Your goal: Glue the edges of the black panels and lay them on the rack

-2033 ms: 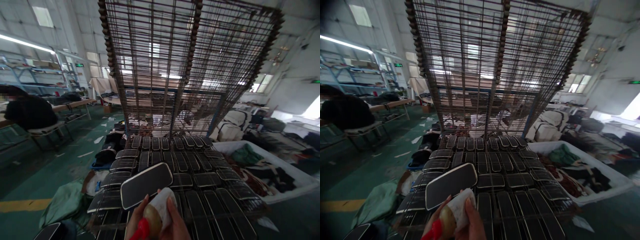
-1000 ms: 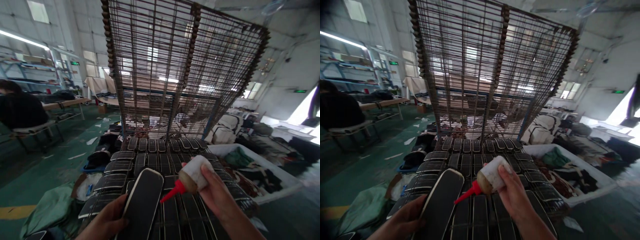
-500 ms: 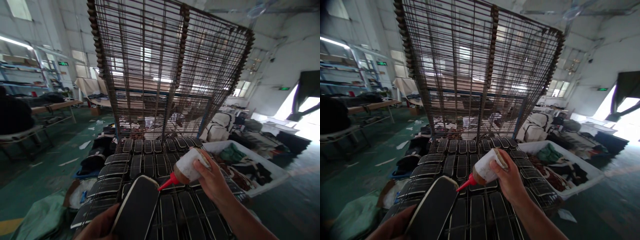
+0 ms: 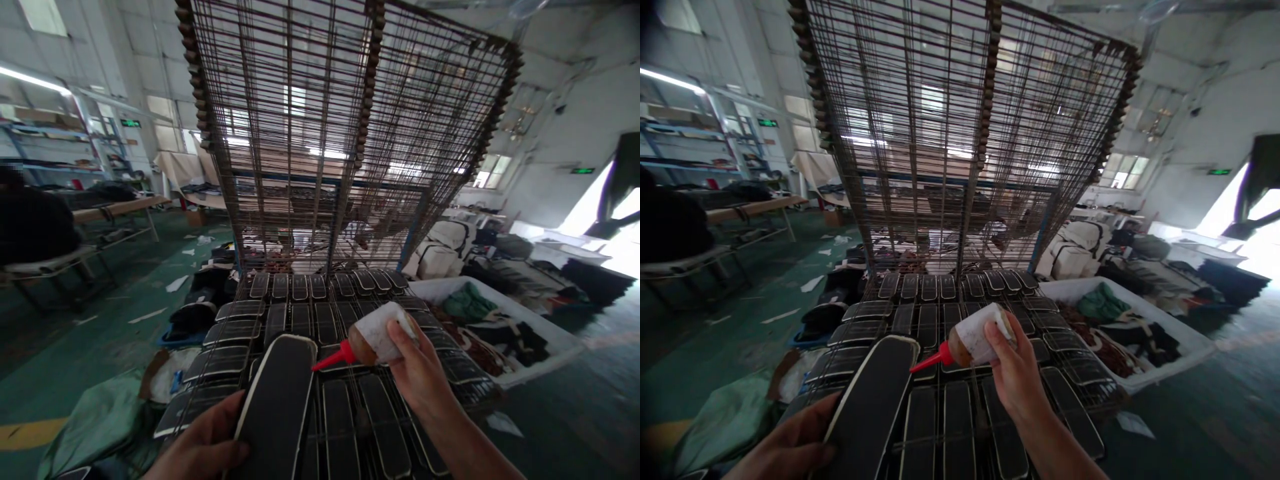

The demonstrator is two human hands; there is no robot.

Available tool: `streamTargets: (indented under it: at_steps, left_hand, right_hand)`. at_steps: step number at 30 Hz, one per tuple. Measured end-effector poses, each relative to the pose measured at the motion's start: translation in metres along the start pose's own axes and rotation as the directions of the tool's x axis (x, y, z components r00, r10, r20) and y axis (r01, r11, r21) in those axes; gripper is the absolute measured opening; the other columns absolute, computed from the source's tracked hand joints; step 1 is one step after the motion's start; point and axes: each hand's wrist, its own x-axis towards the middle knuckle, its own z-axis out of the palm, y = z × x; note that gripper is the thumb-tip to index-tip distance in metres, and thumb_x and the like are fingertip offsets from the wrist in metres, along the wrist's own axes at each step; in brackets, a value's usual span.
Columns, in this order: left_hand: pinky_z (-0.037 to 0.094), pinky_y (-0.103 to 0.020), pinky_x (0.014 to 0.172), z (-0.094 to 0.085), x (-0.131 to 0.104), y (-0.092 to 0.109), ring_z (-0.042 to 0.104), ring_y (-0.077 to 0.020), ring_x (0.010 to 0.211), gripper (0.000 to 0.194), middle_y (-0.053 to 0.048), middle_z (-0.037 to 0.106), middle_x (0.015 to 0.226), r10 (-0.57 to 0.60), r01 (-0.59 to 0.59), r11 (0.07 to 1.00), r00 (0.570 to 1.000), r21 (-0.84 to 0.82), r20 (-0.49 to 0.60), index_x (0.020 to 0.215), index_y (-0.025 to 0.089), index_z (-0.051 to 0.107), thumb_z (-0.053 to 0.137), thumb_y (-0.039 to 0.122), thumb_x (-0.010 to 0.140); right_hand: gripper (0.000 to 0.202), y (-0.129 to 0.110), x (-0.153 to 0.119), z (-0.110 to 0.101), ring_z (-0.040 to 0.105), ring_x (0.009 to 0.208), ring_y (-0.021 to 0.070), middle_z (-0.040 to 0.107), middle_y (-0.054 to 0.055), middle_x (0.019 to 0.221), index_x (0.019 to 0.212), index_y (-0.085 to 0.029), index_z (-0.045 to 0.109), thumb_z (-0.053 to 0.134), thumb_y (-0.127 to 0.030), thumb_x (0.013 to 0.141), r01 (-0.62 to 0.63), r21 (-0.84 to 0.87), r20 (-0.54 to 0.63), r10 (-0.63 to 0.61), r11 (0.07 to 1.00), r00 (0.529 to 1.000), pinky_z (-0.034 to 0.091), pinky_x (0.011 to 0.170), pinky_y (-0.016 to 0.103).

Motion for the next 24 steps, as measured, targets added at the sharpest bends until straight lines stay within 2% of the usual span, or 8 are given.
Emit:
streamTargets:
  at_steps: [4,7,10,14,20,24]
  left_hand:
    - [0.056,-0.054,0.084,0.005,-0.001,0.001,0.07,-0.0375,0.097,0.048,-0.015,0.075,0.106,-0.04,0.04,0.999,0.999,0.004,-0.005,0.109,0.019,0.07,0.077,0.006,0.064]
    - [0.058,-0.051,0.079,0.007,-0.004,0.003,0.07,-0.0369,0.098,0.048,-0.015,0.075,0.104,-0.012,0.011,1.0,0.998,-0.022,-0.06,0.108,0.019,0.07,0.076,0.004,0.063]
    - [0.058,-0.048,0.079,0.005,-0.004,0.004,0.071,-0.0352,0.097,0.046,-0.016,0.075,0.104,-0.025,0.024,1.0,0.999,-0.016,-0.046,0.108,0.018,0.07,0.074,0.003,0.065]
    - [0.057,-0.047,0.079,-0.001,-0.002,0.004,0.072,-0.0335,0.092,0.042,-0.015,0.075,0.103,-0.032,0.032,0.999,0.999,0.006,-0.008,0.109,0.017,0.069,0.071,0.003,0.069]
    - [0.058,-0.046,0.074,0.0,0.004,0.003,0.073,-0.0336,0.084,0.04,-0.014,0.076,0.094,0.003,0.0,1.0,0.998,0.03,-0.068,0.107,0.015,0.069,0.068,0.002,0.069]
    - [0.058,-0.041,0.074,-0.001,0.006,0.003,0.074,-0.0287,0.083,0.038,-0.011,0.077,0.09,-0.003,0.004,1.0,0.998,0.023,-0.067,0.107,0.015,0.067,0.063,0.001,0.071]
  right_hand:
    - [0.031,0.004,-0.012,0.0,0.056,0.077,0.0171,0.064,0.002,0.087,0.099,-0.021,0.07,0.085,-0.036,0.078,-0.021,-0.006,0.01,0.021,1.0,1.0,0.05,0.066,0.021]
    - [0.034,0.007,-0.021,-0.001,0.055,0.077,0.0175,0.064,0.003,0.09,0.105,-0.021,0.069,0.084,-0.037,0.079,-0.033,-0.035,0.021,0.034,0.999,0.999,0.049,0.065,0.021]
    - [0.039,0.01,-0.032,-0.004,0.055,0.08,0.0192,0.064,0.004,0.094,0.11,-0.022,0.066,0.083,-0.039,0.079,-0.057,-0.058,0.024,0.059,0.997,0.998,0.048,0.065,0.022]
    - [0.045,0.012,-0.047,-0.007,0.057,0.085,0.0223,0.064,0.007,0.098,0.116,-0.022,0.063,0.082,-0.04,0.08,-0.105,-0.06,0.047,0.107,0.993,0.993,0.049,0.069,0.027]
    - [0.051,0.011,-0.065,-0.008,0.061,0.093,0.0301,0.066,0.012,0.104,0.122,-0.022,0.058,0.08,-0.042,0.081,-0.102,-0.079,0.108,0.11,0.992,0.988,0.05,0.075,0.037]
    - [0.053,0.012,-0.074,-0.011,0.061,0.095,0.0342,0.067,0.014,0.105,0.125,-0.023,0.055,0.077,-0.046,0.083,-0.1,-0.096,0.191,0.117,0.99,0.975,0.052,0.072,0.04]
